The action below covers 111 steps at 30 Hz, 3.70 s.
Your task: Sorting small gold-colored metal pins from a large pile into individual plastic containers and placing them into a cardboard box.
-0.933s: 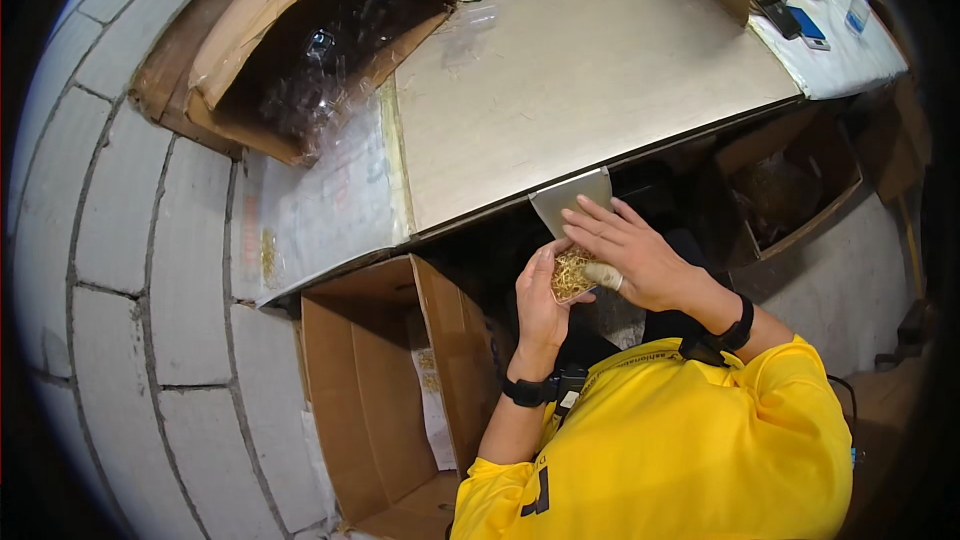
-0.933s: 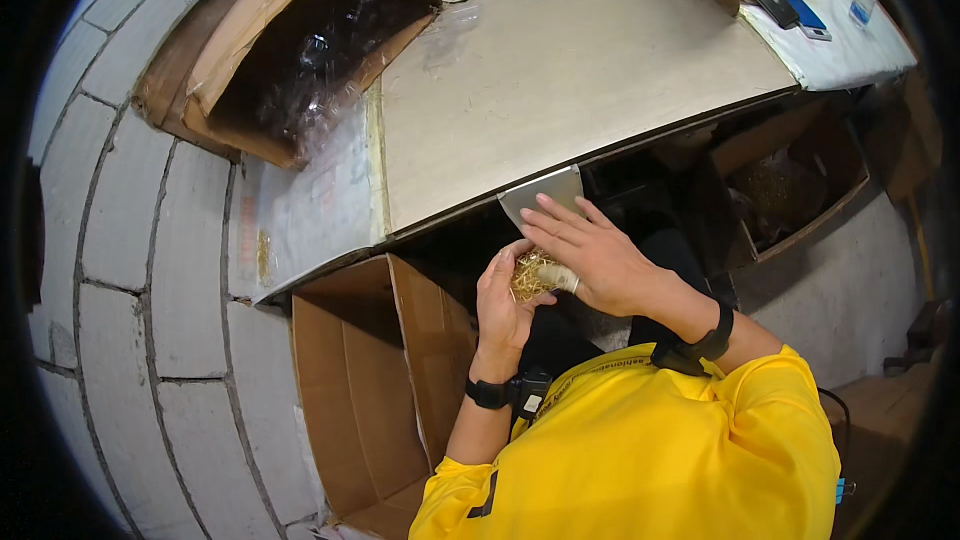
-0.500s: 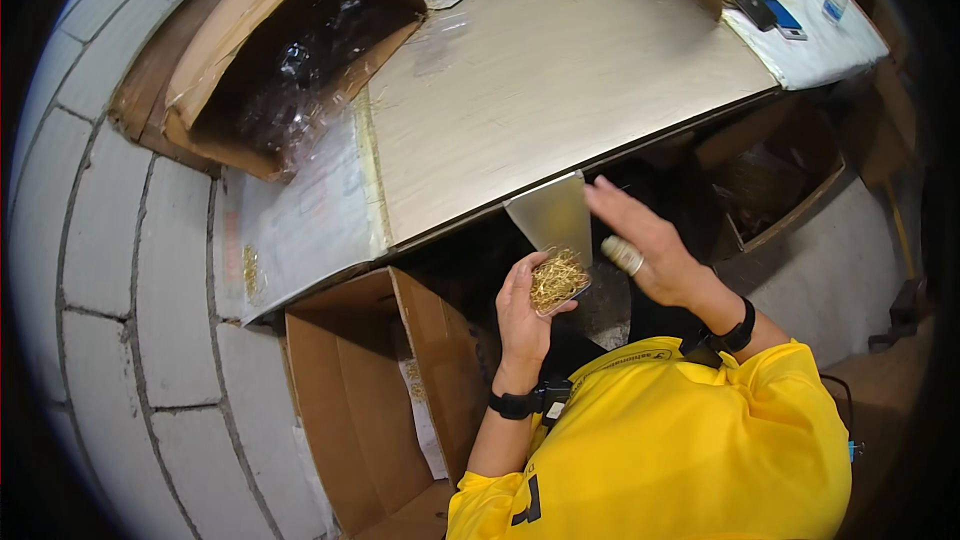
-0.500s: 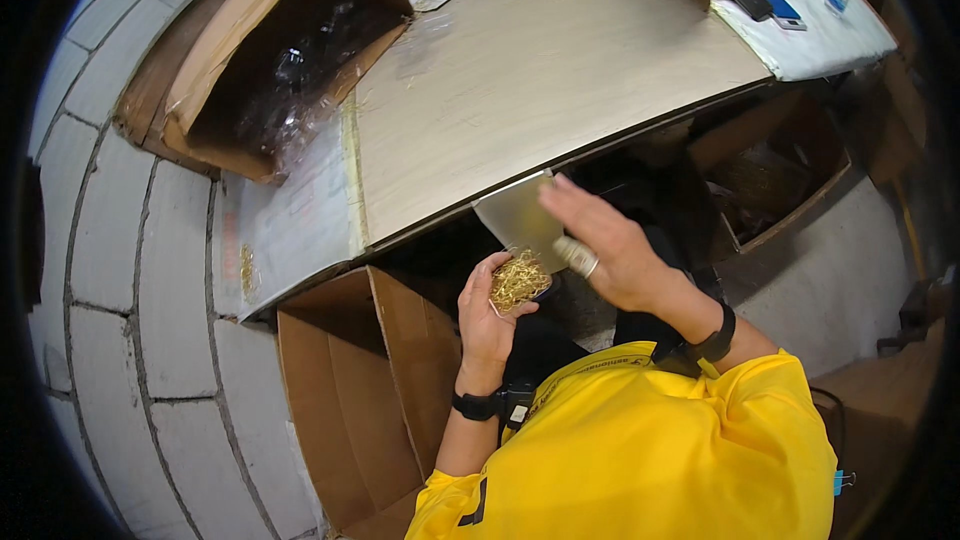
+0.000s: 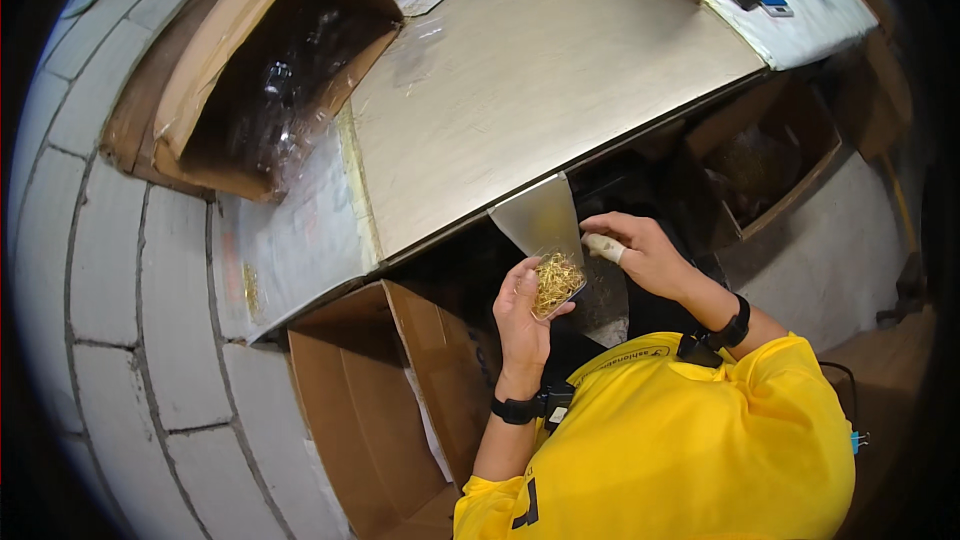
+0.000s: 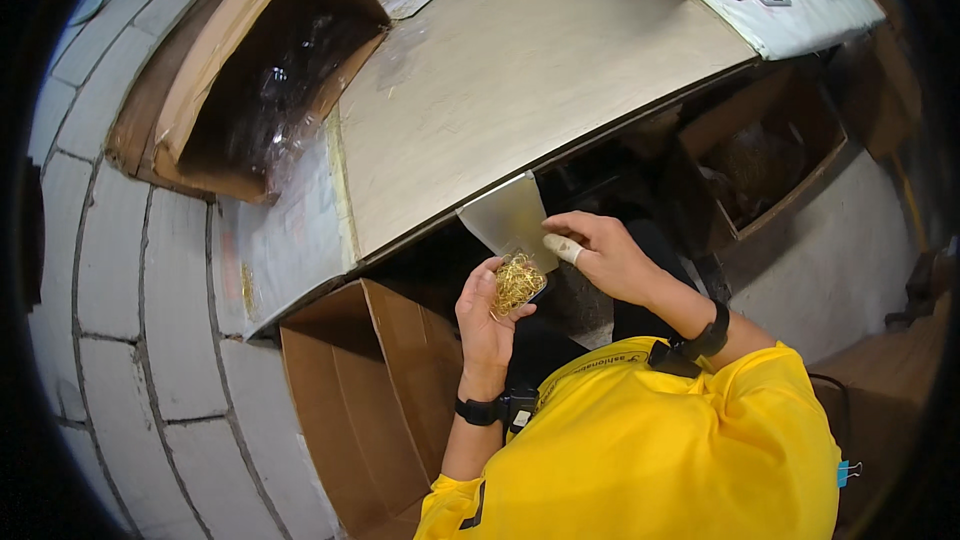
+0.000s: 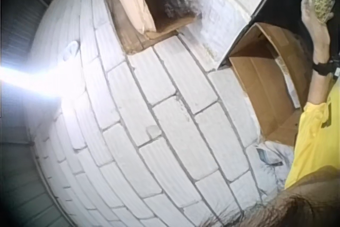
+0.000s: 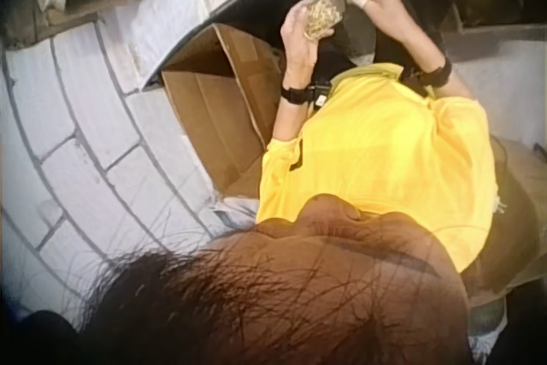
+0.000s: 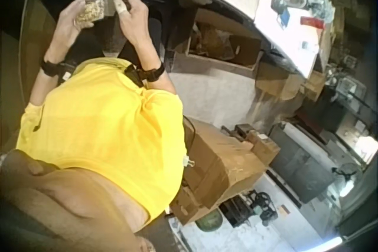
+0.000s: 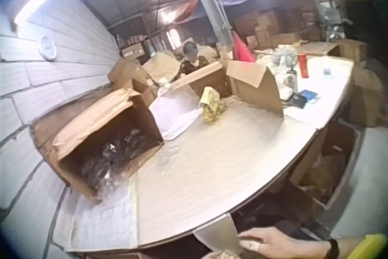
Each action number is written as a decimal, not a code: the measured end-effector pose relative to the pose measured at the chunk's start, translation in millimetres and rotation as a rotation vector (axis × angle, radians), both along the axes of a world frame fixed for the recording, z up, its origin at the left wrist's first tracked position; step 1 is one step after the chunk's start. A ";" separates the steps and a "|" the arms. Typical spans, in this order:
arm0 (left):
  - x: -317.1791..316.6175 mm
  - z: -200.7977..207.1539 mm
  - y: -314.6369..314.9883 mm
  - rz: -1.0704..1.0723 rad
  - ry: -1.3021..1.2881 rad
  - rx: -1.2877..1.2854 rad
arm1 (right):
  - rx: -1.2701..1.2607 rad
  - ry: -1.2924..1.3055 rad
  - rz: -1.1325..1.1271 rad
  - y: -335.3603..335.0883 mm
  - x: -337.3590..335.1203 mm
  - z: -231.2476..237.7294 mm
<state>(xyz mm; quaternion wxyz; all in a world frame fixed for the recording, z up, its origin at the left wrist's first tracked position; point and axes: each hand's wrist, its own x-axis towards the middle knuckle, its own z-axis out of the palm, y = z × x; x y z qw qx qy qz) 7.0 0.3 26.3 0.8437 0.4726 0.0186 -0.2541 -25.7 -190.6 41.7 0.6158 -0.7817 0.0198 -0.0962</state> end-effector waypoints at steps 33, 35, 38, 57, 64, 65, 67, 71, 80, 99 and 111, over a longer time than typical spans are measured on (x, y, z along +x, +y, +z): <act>-4.6 -14.7 -19.0 0.141 0.022 0.055 | -0.846 -0.405 -0.129 21.3 -9.2 3.2; -3.8 -14.3 -21.5 0.144 0.032 0.035 | -0.775 -0.372 -0.121 18.7 -7.6 -1.5; -2.4 -14.3 -20.3 0.157 0.039 -0.004 | -0.690 -0.285 -0.047 22.2 -13.3 0.7; 9.8 -5.8 1.6 0.092 0.023 -0.070 | -0.922 -0.331 0.391 36.7 2.8 12.4; 23.2 28.5 34.0 0.068 -0.021 -0.015 | -1.067 -0.460 0.499 57.5 13.6 36.7; 25.2 29.5 40.5 0.083 -0.029 -0.020 | -1.071 -0.474 0.509 62.9 15.8 39.2; 28.5 32.7 52.5 0.079 -0.022 -0.030 | -0.997 -0.467 0.491 75.4 20.6 44.9; 30.1 46.9 74.9 0.127 -0.047 -0.001 | -0.953 -0.513 0.520 92.7 26.8 51.6; 31.8 41.0 112.7 0.159 -0.023 -0.016 | -0.952 -0.549 0.555 124.9 36.7 52.8; 31.0 42.7 176.7 0.143 -0.040 0.013 | -0.902 -0.549 0.769 167.7 52.5 61.2; 10.2 58.3 166.5 0.397 0.188 -0.282 | -0.984 -0.670 0.857 223.8 94.1 64.7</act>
